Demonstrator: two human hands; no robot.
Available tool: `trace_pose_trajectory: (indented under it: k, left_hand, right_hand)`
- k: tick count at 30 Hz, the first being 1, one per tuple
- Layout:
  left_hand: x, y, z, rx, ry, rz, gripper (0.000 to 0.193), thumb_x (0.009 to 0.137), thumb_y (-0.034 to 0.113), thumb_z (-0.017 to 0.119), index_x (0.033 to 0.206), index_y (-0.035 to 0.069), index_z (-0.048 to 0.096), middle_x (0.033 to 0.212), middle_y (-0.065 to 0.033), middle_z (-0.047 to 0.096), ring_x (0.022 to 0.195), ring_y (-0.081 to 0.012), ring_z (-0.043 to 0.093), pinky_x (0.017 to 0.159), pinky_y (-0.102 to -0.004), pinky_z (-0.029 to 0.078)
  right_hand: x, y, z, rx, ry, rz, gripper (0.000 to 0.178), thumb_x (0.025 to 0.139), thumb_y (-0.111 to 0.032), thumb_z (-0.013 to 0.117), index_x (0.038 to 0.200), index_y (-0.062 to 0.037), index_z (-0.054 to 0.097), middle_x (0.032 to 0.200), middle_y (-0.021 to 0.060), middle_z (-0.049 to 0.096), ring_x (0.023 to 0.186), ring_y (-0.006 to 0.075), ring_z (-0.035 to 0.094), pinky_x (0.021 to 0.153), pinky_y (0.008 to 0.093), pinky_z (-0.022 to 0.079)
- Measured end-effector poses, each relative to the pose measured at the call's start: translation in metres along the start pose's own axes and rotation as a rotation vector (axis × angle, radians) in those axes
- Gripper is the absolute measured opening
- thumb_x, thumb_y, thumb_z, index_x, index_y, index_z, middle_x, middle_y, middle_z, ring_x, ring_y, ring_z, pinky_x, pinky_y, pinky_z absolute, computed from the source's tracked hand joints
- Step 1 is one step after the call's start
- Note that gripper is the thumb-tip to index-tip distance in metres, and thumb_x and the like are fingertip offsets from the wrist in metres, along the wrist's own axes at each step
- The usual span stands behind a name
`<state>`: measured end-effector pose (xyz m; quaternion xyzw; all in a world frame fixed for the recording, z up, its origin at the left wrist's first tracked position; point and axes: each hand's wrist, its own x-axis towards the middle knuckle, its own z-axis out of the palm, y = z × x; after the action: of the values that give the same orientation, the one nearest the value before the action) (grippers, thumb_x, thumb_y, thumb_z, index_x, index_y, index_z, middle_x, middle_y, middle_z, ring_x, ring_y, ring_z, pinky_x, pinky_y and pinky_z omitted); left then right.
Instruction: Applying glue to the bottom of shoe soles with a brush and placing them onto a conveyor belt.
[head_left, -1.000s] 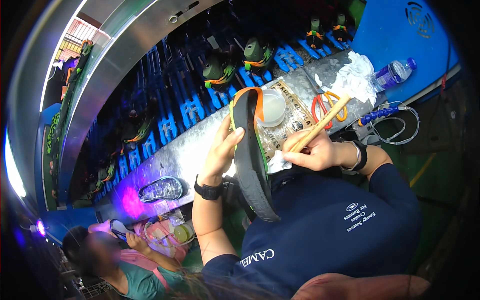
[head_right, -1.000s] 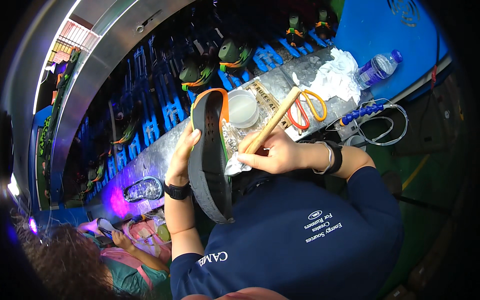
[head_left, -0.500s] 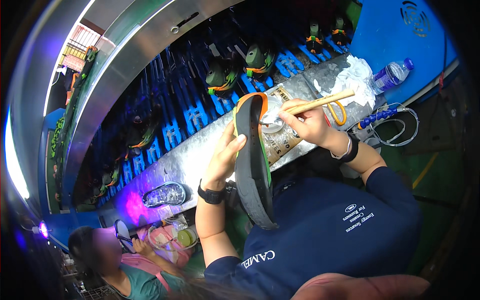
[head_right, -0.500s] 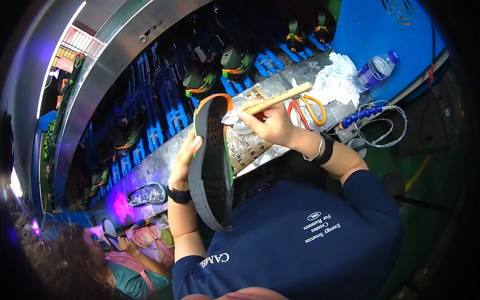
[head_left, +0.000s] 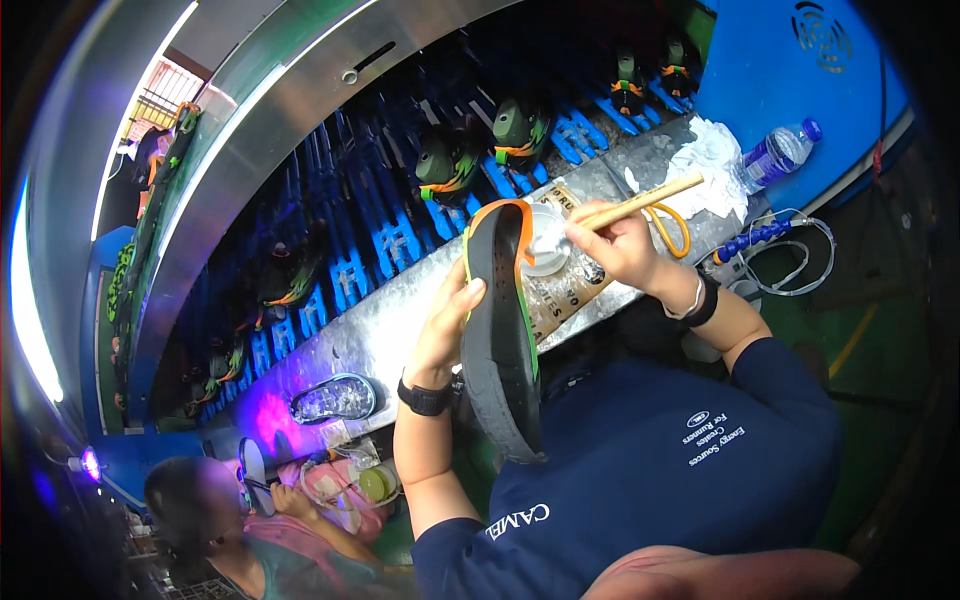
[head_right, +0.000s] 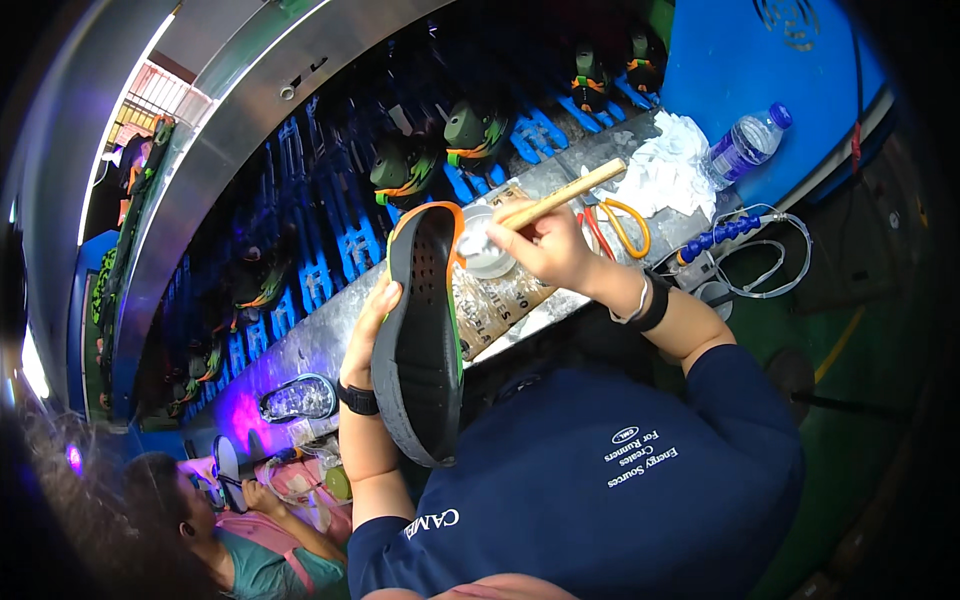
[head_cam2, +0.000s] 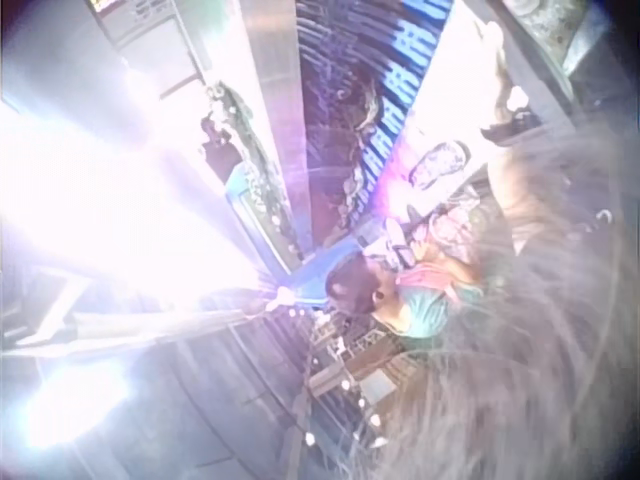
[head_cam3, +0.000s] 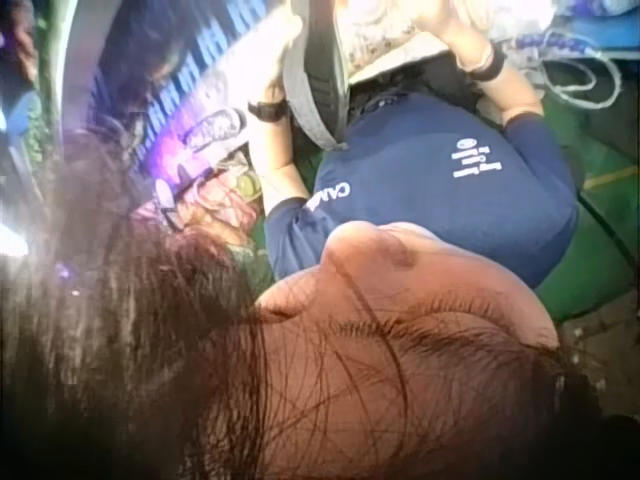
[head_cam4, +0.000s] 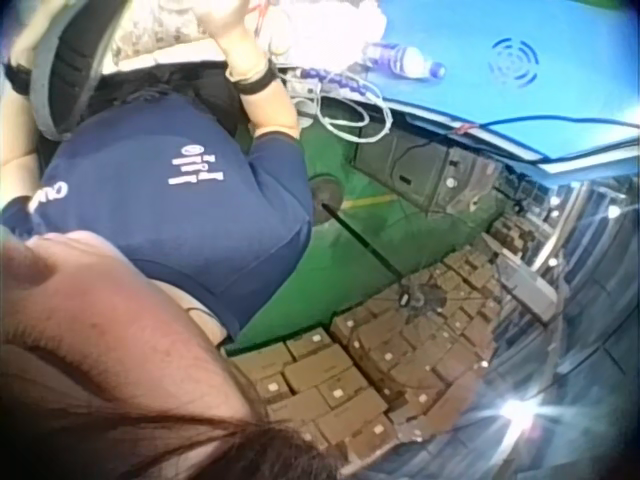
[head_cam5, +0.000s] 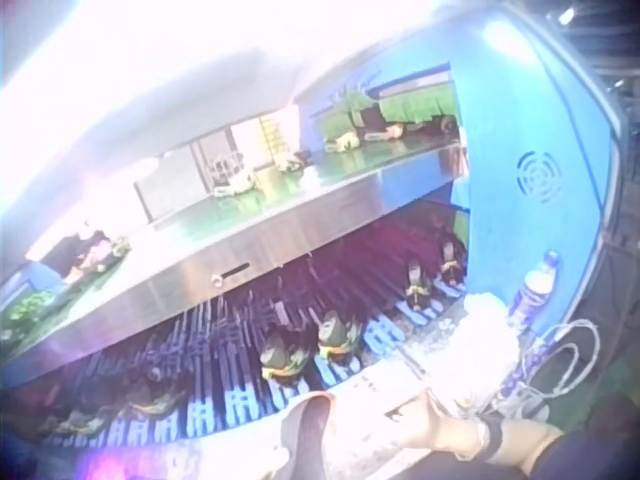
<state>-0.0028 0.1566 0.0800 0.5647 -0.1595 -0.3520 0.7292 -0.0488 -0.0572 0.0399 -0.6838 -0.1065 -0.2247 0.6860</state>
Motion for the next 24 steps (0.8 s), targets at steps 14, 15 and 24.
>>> trace_pose_trajectory:
  k: [14,15,24]
  left_hand:
    - [-0.061,0.116,-0.021,0.548,0.481,0.730,0.076,0.058,0.016,0.064,0.122,0.000,0.025,0.107,-0.0098,0.042,0.092,-0.0166,0.046,0.081,-0.0295,0.038]
    - [-0.065,0.130,-0.015,0.660,0.561,0.815,0.079,0.057,0.015,0.064,0.122,0.000,0.022,0.107,-0.0107,0.040,0.091,-0.0167,0.046,0.081,-0.0300,0.039]
    - [0.023,0.199,-0.036,1.267,1.282,1.479,0.085,0.058,0.017,0.075,0.117,-0.005,0.018,0.116,-0.0174,0.031,0.104,-0.0259,0.039,0.087,-0.0366,0.037]
  right_hand:
    - [-0.012,-0.035,-0.056,0.255,0.253,0.109,0.009,0.079,-0.007,0.050,0.079,0.0014,0.052,0.053,0.0012,0.044,0.039,0.0034,0.035,0.035,0.0164,0.028]
    - [-0.014,-0.034,-0.058,0.286,0.265,0.113,0.009,0.079,-0.007,0.050,0.079,0.0011,0.052,0.053,0.0009,0.044,0.039,0.0033,0.035,0.034,0.0164,0.028]
    - [-0.022,-0.033,-0.074,0.316,0.348,0.100,0.009,0.079,-0.008,0.051,0.079,0.0006,0.052,0.050,0.0015,0.044,0.036,0.0048,0.036,0.032,0.0174,0.028]
